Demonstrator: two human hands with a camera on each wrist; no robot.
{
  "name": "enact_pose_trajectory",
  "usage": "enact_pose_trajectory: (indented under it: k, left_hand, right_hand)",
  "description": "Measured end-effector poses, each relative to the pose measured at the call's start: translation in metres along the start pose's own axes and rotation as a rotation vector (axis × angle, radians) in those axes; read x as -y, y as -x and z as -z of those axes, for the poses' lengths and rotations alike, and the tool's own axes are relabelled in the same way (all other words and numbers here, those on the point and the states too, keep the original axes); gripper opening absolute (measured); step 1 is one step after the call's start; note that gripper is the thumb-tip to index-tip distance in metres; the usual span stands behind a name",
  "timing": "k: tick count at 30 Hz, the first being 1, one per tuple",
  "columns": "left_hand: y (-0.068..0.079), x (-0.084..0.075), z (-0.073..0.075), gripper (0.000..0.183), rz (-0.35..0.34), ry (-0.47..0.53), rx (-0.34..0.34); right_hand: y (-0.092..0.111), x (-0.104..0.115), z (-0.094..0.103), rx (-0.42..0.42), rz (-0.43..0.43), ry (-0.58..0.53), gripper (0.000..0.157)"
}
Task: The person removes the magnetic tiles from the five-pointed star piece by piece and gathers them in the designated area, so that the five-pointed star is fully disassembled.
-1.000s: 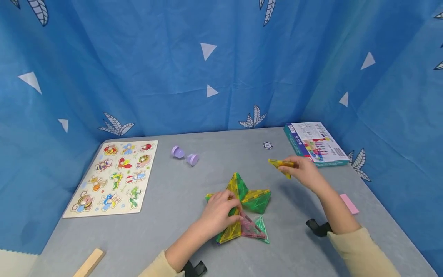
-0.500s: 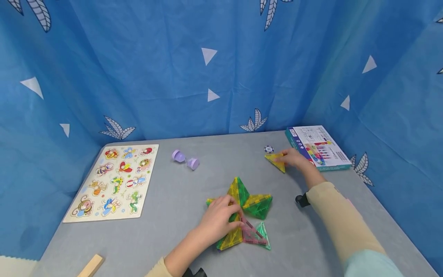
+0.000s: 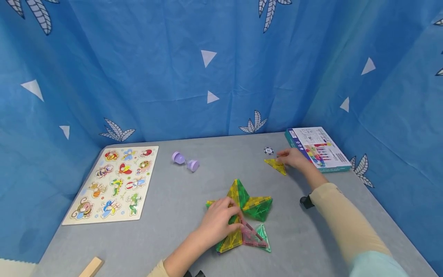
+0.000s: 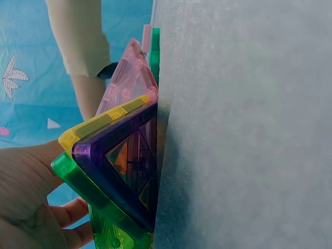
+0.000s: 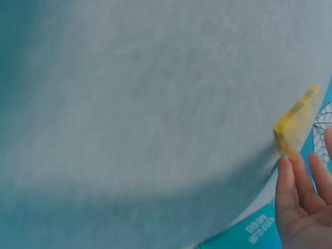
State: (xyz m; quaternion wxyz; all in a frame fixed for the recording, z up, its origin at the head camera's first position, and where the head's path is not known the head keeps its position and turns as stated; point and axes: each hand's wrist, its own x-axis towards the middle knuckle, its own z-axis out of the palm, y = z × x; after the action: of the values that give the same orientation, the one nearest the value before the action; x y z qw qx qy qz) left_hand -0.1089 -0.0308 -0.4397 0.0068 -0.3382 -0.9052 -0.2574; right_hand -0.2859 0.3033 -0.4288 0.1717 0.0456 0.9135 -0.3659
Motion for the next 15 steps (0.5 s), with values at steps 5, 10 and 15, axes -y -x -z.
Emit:
enact_pose_trajectory:
  k: [5,10,15]
  left_hand:
    - [0.000,0.001,0.000,0.015,0.005,0.020,0.004]
    - [0.000,0.002,0.001,0.014,0.009,0.032,0.019]
    - [-0.001,0.001,0.003,0.014,0.009,0.028,0.027]
  right_hand:
    - [0.023,0.008,0.005,-0.035,0.107,0.046,0.048]
    - [0.070,0.021,-0.006,-0.034,0.307,0.052,0.041]
    - [0.131,0.027,-0.036,0.117,0.502,0.000,0.035]
